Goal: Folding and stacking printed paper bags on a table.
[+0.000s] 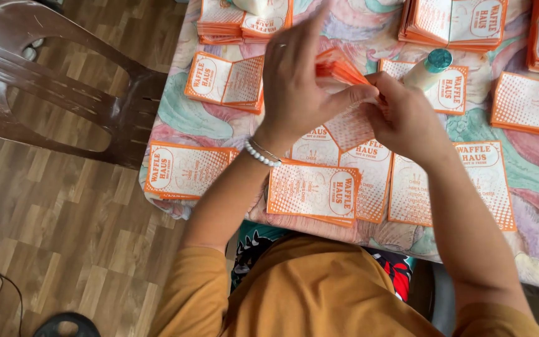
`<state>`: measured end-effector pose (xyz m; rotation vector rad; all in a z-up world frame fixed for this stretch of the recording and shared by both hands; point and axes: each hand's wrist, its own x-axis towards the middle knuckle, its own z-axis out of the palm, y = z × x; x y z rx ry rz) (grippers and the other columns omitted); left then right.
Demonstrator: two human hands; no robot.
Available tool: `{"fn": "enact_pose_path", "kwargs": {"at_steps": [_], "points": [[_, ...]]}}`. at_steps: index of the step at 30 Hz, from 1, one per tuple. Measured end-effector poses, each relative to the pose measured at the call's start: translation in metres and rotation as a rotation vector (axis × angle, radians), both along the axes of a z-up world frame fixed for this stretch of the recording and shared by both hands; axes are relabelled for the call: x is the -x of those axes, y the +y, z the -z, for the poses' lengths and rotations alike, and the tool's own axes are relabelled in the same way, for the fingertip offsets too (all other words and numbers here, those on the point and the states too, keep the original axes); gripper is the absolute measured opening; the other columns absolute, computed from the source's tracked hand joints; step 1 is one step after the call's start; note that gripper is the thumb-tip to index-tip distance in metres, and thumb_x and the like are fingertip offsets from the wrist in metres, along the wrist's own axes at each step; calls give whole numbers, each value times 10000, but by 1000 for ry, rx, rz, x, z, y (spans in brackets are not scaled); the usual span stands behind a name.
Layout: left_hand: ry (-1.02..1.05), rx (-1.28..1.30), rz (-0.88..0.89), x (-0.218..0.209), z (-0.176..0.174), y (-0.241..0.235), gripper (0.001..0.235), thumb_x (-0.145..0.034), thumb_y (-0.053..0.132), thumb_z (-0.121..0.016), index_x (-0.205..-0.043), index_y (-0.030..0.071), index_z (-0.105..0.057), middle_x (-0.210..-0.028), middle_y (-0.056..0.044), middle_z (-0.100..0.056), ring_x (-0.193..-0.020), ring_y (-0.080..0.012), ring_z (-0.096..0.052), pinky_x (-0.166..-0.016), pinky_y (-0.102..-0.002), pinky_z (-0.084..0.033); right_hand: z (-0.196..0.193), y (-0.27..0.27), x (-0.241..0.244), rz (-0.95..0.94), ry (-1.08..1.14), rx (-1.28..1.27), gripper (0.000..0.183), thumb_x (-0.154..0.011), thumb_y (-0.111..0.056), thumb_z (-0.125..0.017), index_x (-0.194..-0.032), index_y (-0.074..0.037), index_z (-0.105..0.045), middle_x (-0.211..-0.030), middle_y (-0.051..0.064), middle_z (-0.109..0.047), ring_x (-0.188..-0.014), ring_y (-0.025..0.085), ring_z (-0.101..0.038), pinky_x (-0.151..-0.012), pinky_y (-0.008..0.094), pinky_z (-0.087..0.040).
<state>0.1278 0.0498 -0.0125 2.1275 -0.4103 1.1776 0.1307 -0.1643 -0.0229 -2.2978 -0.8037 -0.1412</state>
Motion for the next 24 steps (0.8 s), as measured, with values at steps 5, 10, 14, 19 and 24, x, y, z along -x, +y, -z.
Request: {"fn": "enact_pose_path", "kwargs": {"at_steps": [5, 10, 14, 19, 24], "points": [[-12, -119, 337, 16, -25, 13, 525, -809, 588, -711, -672, 132, -491, -539, 36, -431, -497, -94, -415, -506, -308, -360, -10, -25, 26, 42, -162, 234, 307, -864, -97, -603, -1169, -99, -632, -751, 144, -652, -705, 463, -643, -607, 535, -477], [59, 151, 414, 27, 11, 17, 491, -792, 453, -760, -616, 120, -444, -578, 29, -214, -585, -136, -200, -530, -333, -231, 21, -38, 33, 105, -18, -339, 190, -941, -70, -863, -1092, -10, -764, -1008, 72, -766, -799, 42, -618, -713, 191, -496], [218, 381, 468, 5, 45, 26, 343, -853, 461, -739, -647, 193, -680, -546, 97, -339, -569, -51, -256, -514, -274, -243, 30, -27, 14, 147, 102, -427, 208, -911, -69, -884, -1065, 6, -764, -986, 86, -757, -881, 58, -635, -774, 202, -524], [146, 389, 388, -6, 63, 37, 362, -852, 541, -698, -739, 197, -710, -576, 109, -590, -547, -5, -453, -512, -220, -330, 44, -15, 1, 182, 167, -704, 435, -885, -3, -865, -1265, 17, -652, -975, 84, -711, -918, 109, -669, -862, 214, -545], [-59, 297, 479, 30, 19, 39, 382, -822, 518, -660, -698, 172, -554, -635, 45, -494, -578, -122, -448, -582, -309, -376, 44, -21, 40, 97, -44, -727, 379, -927, 110, -792, -1243, 108, -584, -1058, 278, -694, -1015, 344, -733, -905, 382, -608]]}}
